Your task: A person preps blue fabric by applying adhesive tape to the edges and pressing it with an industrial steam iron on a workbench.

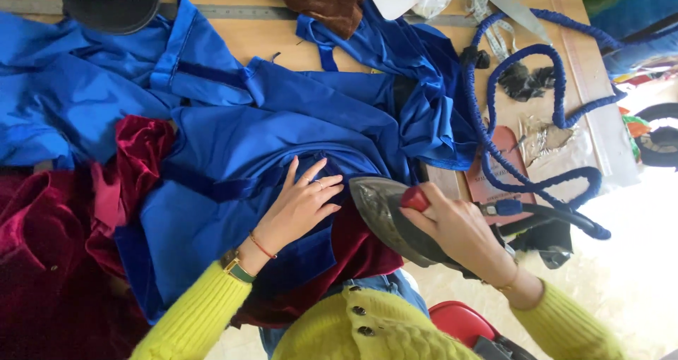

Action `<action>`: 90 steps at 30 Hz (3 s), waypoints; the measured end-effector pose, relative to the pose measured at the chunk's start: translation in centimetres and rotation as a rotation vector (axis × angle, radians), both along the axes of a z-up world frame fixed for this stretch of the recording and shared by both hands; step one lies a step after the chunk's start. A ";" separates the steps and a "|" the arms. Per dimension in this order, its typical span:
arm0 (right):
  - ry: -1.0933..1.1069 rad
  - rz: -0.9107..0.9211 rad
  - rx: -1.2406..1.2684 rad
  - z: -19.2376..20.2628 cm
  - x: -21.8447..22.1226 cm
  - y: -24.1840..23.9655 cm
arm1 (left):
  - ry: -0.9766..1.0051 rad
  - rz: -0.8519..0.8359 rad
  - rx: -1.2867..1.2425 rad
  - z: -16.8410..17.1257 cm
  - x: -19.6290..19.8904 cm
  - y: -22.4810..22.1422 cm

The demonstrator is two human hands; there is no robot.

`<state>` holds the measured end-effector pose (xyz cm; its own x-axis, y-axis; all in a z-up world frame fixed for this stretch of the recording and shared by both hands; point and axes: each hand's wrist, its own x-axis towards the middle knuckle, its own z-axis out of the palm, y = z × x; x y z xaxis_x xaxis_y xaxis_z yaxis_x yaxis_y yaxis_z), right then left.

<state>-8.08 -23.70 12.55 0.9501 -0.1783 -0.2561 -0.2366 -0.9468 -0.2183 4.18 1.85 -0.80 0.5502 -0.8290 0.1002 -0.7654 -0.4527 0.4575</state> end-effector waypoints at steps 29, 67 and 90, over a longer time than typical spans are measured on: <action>0.021 0.085 0.014 1.1 5.8 5.4 | -0.305 0.116 0.071 -1.4 8.0 0.4; -0.226 0.480 -0.223 -3.3 2.0 3.4 | -0.448 0.668 0.004 -1.1 -16.7 1.0; -0.099 0.647 -0.043 -1.0 -1.0 0.3 | -0.386 0.771 0.055 -2.8 -21.6 2.2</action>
<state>-9.08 -23.44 11.53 0.8876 0.4292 -0.1674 0.4032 -0.8995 -0.1683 -17.38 4.04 -3.60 0.8969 -0.2477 0.3664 -0.3331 -0.9233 0.1911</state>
